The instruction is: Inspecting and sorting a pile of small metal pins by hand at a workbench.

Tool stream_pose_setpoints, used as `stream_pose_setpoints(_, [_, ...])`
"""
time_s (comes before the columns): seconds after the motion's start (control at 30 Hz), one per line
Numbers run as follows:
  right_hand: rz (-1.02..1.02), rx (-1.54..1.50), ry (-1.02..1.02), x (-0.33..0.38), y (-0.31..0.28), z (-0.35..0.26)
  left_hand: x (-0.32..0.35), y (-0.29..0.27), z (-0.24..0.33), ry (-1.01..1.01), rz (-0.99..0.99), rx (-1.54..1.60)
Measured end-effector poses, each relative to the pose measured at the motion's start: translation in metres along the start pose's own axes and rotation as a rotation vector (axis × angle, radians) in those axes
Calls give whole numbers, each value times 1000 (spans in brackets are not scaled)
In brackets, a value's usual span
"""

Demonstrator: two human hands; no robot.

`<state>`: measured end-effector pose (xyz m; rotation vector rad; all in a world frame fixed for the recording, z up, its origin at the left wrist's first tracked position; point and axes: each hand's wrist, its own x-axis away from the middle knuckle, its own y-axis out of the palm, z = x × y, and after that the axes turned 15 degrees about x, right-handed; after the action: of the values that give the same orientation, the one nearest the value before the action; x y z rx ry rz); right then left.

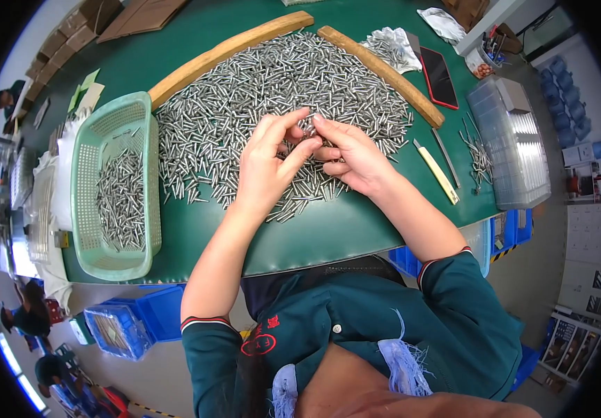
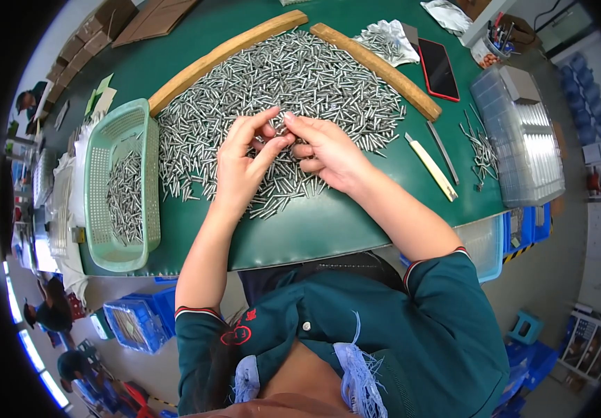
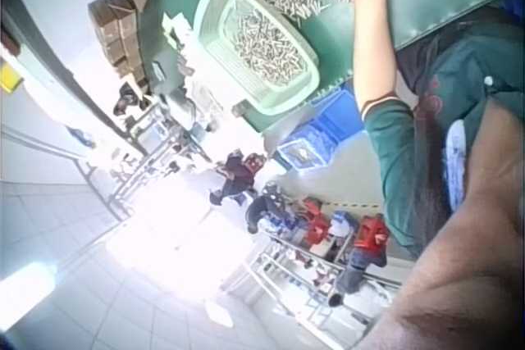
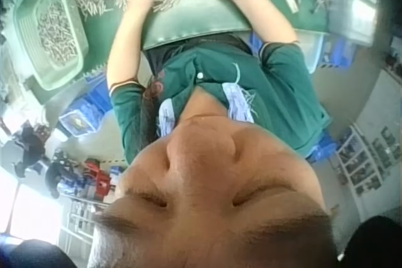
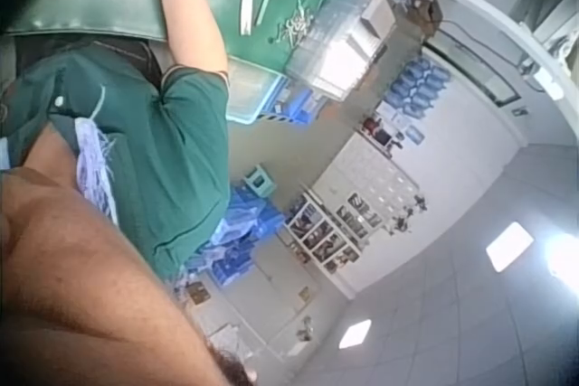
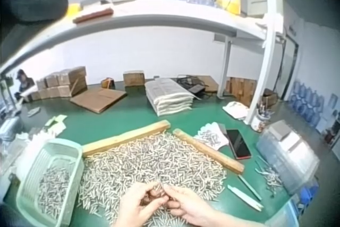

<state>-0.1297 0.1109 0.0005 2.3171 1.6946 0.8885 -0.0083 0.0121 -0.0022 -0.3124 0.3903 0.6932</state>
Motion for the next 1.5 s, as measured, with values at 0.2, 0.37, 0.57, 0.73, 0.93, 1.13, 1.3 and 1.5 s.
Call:
stream_pose_setpoints(0.2, [-152,-336,116,-5,-14,0,-11,-35,13,-54,-152,-342])
stream_pose_setpoints(0.37, [-217,-464,161,-8,-16,3,1,-52,6,-230,-450,-544])
stream_pose_setpoints(0.57, [-197,-470,82,-4,-10,-3,0,-26,-8,-129,-298,-608])
stream_pose_setpoints(0.73, [-196,-470,67,-1,-9,-4,-2,-18,-9,-26,-189,-455])
stream_pose_setpoints(0.93, [-53,-120,47,1,-4,-3,-6,-17,6,-232,49,-28])
stream_pose_setpoints(1.13, [-59,48,23,2,2,2,-5,-12,8,-206,55,240])
stream_pose_setpoints(1.3, [-105,63,33,1,3,4,-2,-6,5,-258,96,449])
stream_pose_setpoints(1.5, [-69,73,-18,1,2,4,-2,-4,10,-334,123,504])
